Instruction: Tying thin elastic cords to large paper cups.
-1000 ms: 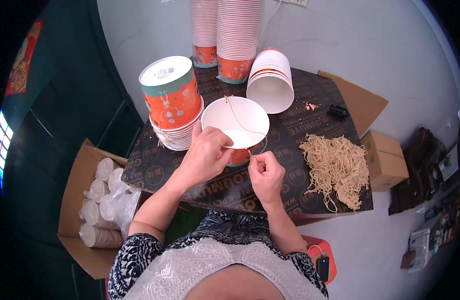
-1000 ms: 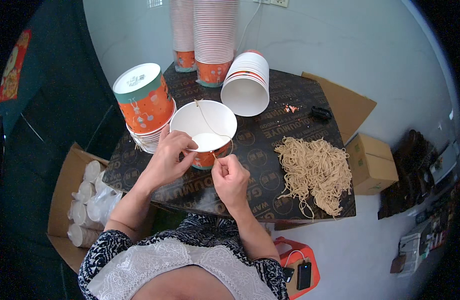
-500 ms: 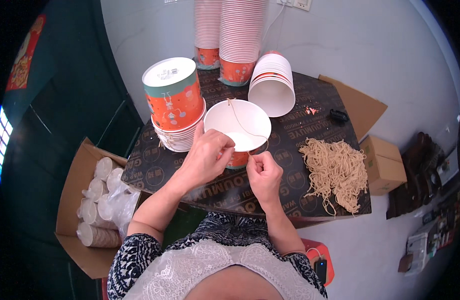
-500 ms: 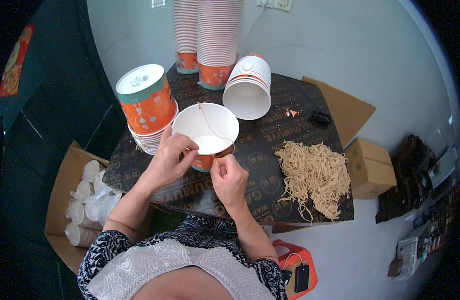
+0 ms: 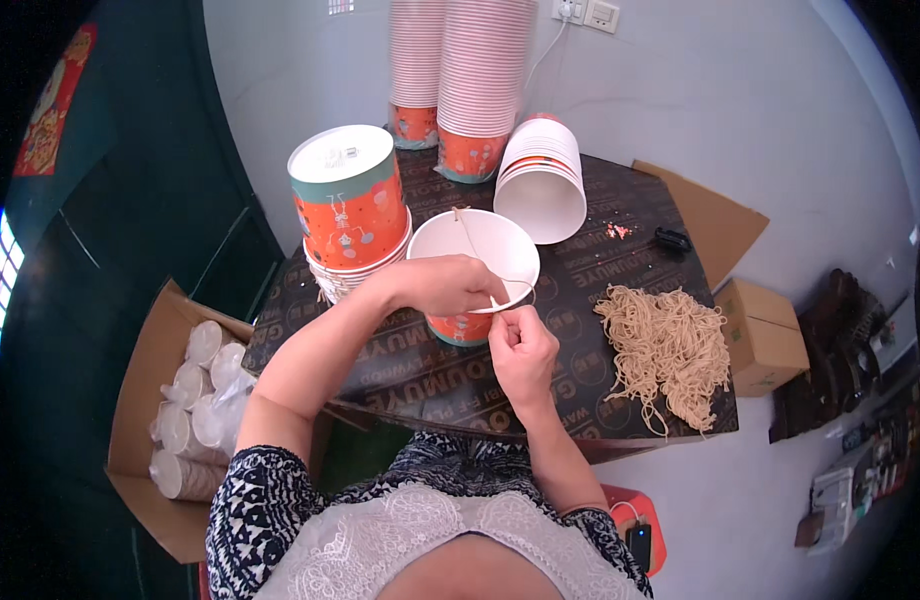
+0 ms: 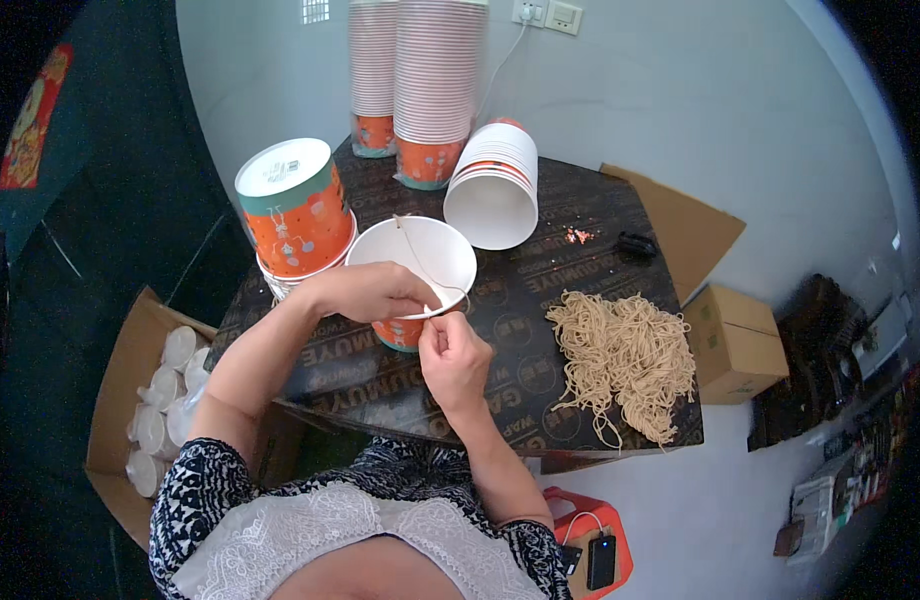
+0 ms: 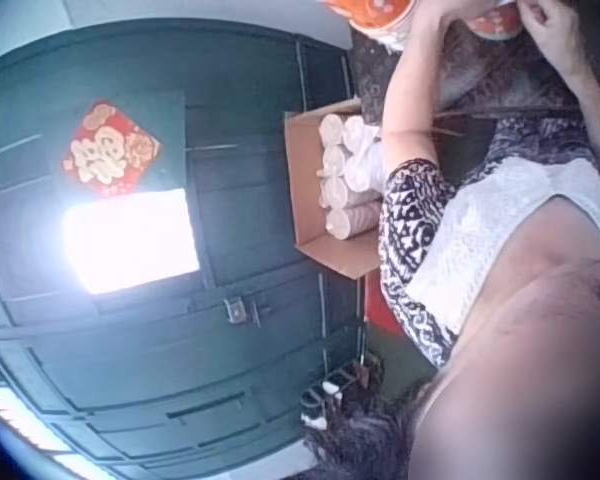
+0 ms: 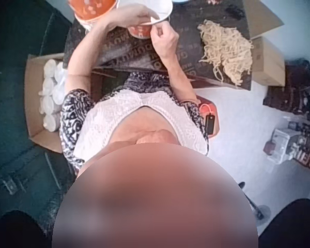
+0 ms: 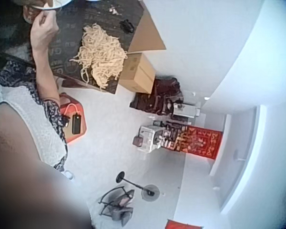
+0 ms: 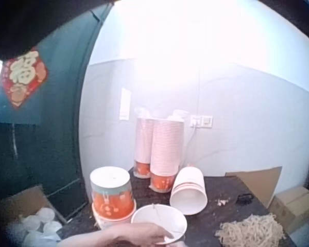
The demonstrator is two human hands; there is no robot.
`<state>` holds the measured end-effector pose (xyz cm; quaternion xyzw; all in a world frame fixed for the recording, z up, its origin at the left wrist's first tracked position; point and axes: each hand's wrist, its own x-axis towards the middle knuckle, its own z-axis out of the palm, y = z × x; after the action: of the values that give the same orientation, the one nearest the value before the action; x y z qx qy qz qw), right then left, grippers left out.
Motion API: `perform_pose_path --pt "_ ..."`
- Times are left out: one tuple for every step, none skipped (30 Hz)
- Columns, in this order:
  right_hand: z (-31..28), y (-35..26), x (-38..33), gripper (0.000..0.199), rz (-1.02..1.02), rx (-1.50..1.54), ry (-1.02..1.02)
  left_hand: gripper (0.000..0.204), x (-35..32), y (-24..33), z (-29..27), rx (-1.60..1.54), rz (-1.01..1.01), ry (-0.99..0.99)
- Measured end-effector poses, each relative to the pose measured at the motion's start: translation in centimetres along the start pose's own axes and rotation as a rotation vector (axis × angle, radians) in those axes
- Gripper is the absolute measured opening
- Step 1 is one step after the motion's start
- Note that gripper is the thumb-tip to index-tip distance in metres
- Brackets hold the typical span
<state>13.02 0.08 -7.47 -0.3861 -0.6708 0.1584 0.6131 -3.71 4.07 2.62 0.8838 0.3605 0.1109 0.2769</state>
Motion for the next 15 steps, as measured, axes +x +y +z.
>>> perform_pose_path --pt "0.0 0.1 0.0 0.013 -0.003 -0.005 -0.002 0.024 0.3 -0.2 -0.1 0.001 0.002 -0.001" --pt "-0.1 0.1 0.0 0.013 -0.006 -0.01 -0.004 0.021 0.6 -0.5 -0.1 -0.017 -0.022 -0.035" --pt "-0.2 0.0 0.0 0.013 -0.008 -0.014 -0.001 0.02 0.8 -0.5 -0.1 -0.036 -0.043 -0.068" --pt "-0.4 -0.1 0.0 0.013 -0.01 -0.018 -0.011 0.02 0.8 -0.5 0.0 -0.035 -0.038 -0.068" --pt "-0.6 -0.2 0.0 0.012 -0.011 -0.023 -0.02 0.019 0.8 -0.3 0.1 -0.051 -0.045 -0.051" --pt "-0.8 -0.2 0.0 0.012 -0.01 -0.023 -0.02 0.018 0.9 -0.3 0.2 -0.069 -0.059 -0.034" --pt "-1.1 -0.3 0.0 0.011 -0.002 -0.014 -0.035 0.018 1.0 -0.4 0.4 -0.069 -0.058 -0.035" --pt "-1.5 -0.5 0.0 0.01 0.006 -0.006 -0.05 0.018 1.2 -0.3 0.7 -0.082 -0.045 -0.022" --pt "-1.9 -0.8 0.0 0.01 0.005 -0.004 -0.05 0.018 1.2 -0.2 0.8 -0.095 -0.034 -0.007" --pt "-2.6 -1.2 0.1 0.009 -0.012 -0.025 -0.082 0.018 1.1 0.2 1.1 -0.094 -0.035 -0.005" --pt "-3.2 -1.5 0.2 0.008 -0.029 -0.046 -0.113 0.018 1.0 0.7 1.4 -0.12 -0.037 0.018" --pt "-4.1 -1.6 0.2 0.007 -0.032 -0.081 -0.137 0.018 1.0 1.2 1.7 -0.147 -0.035 0.036" --pt "-4.9 -1.9 0.2 0.006 -0.041 -0.099 -0.156 0.017 1.0 1.6 2.2 -0.172 -0.028 0.058" --pt "-5.6 -2.2 0.3 0.006 -0.05 -0.117 -0.176 0.017 1.0 1.9 2.4 -0.172 -0.025 0.055" --pt "-6.4 -2.7 0.4 0.007 -0.008 -0.138 -0.216 0.016 1.0 2.2 2.6 -0.185 -0.035 0.088"
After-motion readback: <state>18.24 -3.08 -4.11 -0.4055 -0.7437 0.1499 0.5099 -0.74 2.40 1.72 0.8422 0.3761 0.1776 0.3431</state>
